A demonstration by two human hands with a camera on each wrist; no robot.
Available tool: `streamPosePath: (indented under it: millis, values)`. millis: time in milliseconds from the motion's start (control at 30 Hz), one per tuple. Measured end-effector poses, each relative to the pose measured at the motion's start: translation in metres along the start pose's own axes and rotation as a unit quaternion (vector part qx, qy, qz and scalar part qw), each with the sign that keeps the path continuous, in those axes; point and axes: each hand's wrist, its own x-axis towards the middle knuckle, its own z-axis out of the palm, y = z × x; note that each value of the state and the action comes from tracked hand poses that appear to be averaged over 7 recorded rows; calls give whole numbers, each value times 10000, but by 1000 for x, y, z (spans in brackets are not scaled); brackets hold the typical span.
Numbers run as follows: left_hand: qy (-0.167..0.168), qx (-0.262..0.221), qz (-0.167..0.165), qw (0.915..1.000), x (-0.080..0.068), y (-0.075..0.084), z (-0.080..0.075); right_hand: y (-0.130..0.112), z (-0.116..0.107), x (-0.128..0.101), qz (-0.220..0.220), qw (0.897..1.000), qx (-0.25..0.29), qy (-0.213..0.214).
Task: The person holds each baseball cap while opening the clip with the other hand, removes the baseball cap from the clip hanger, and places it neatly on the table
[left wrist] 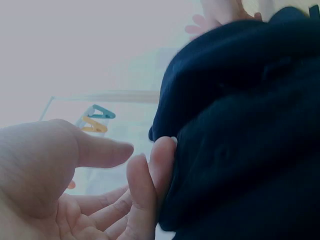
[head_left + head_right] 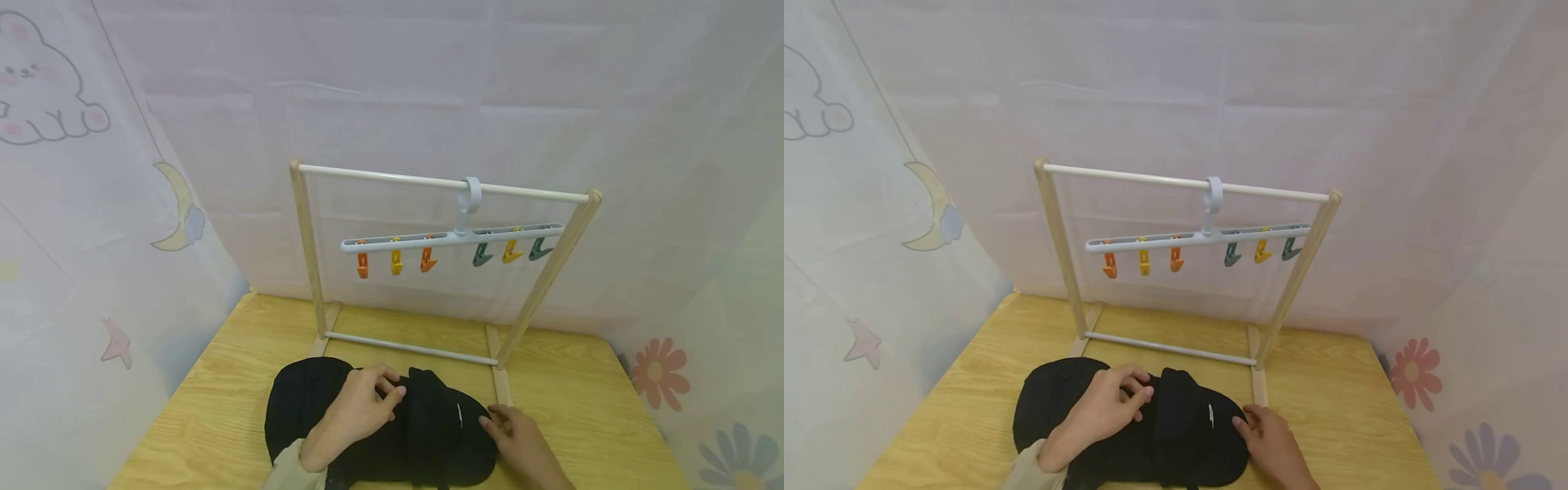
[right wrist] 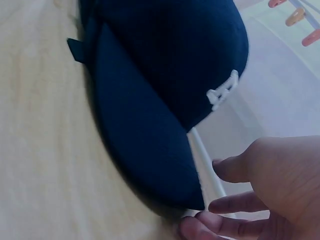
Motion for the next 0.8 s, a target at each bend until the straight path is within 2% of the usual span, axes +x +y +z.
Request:
streamPosePath:
  millis: [300,467,667,800]
  values:
    - [192,409,409,9981,2,-7,-18,3,-28,5,-185,9992,321,142]
    - [533,915,596,9926,2,-12,-29,4,-42,8,-400,9985,32,364]
    - [888,1396,440,9852,3,-18,-45,6,-51,9,-617,9961,-248,578]
    - [1174,1483,271,9816,4,-24,-54,9,-56,10,-883,9925,-368,766]
